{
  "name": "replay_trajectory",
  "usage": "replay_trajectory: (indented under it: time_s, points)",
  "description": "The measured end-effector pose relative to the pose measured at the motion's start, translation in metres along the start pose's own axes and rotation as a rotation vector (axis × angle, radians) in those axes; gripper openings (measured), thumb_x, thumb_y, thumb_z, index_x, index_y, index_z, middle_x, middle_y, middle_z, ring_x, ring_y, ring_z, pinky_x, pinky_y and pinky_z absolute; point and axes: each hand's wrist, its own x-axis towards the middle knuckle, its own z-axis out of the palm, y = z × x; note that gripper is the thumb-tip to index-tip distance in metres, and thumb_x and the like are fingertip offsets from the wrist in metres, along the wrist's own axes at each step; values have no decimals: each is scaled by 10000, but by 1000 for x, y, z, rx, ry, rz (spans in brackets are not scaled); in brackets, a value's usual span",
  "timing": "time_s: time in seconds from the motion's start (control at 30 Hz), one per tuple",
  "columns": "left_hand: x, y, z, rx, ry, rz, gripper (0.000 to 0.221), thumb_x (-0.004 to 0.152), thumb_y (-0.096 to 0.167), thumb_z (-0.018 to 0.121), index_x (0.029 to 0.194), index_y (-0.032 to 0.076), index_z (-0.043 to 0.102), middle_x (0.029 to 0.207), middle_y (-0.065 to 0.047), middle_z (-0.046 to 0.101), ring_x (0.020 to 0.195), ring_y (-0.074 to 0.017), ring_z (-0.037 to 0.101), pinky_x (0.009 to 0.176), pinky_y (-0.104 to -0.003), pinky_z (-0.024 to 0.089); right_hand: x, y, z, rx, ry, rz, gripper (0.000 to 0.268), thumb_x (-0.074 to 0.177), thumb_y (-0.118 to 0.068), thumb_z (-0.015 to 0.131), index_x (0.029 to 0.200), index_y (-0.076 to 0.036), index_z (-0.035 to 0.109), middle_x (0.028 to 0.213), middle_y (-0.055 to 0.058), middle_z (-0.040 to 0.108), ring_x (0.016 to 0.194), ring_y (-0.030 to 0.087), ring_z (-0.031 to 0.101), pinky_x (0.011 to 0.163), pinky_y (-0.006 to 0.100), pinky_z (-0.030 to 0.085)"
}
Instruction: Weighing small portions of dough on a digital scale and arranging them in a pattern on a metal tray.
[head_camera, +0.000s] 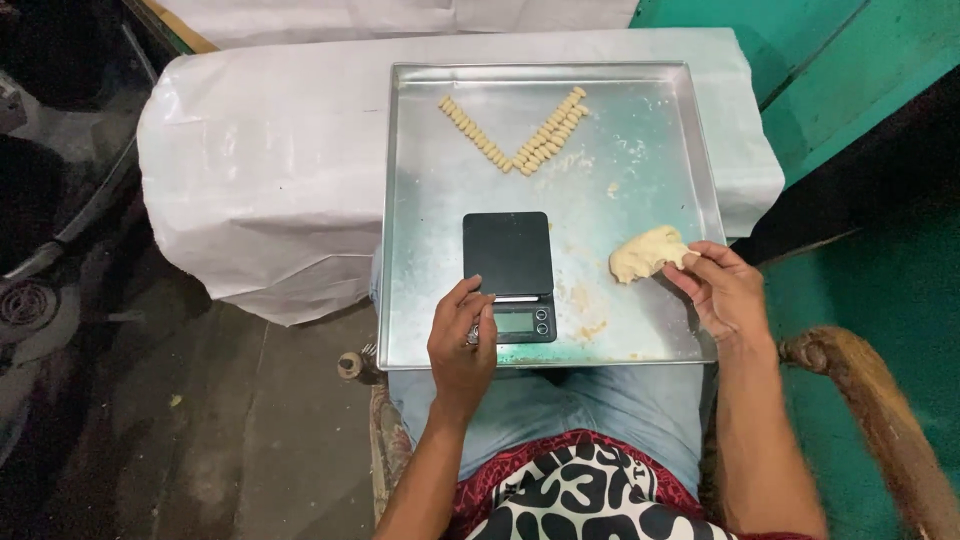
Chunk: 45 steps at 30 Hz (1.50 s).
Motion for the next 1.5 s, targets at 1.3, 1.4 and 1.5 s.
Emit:
replay_trajectory:
  time_s: [1.3,1.4,1.5]
  points:
    - [-1,-5,1,22,2,17,138,953,55,656,1037,26,762,1203,-178,695,1049,-320,727,874,-398,629,-52,15,162,-744,-390,-601,154,801,-109,891,943,-97,832,838,95,769,787,233,751,719,327,610]
    - [-2,-5,2,5,26,51,152,940,24,654,1043,32,764,1184,-154,702,1024,-307,723,855,-393,628,-52,22,172,-1014,-398,-759,91,883,-266,819,951,-207,827,913,-19,768,876,212,737,793,325,589]
    - [3,-3,3,31,44,78,156,931,16,660,1043,38,767,1171,-137,708,1029,-300,718,851,-388,627,-62,17,171,-1104,-428,-796,137,959,-231,736,1052,-182,824,994,32,769,919,268,727,802,380,585]
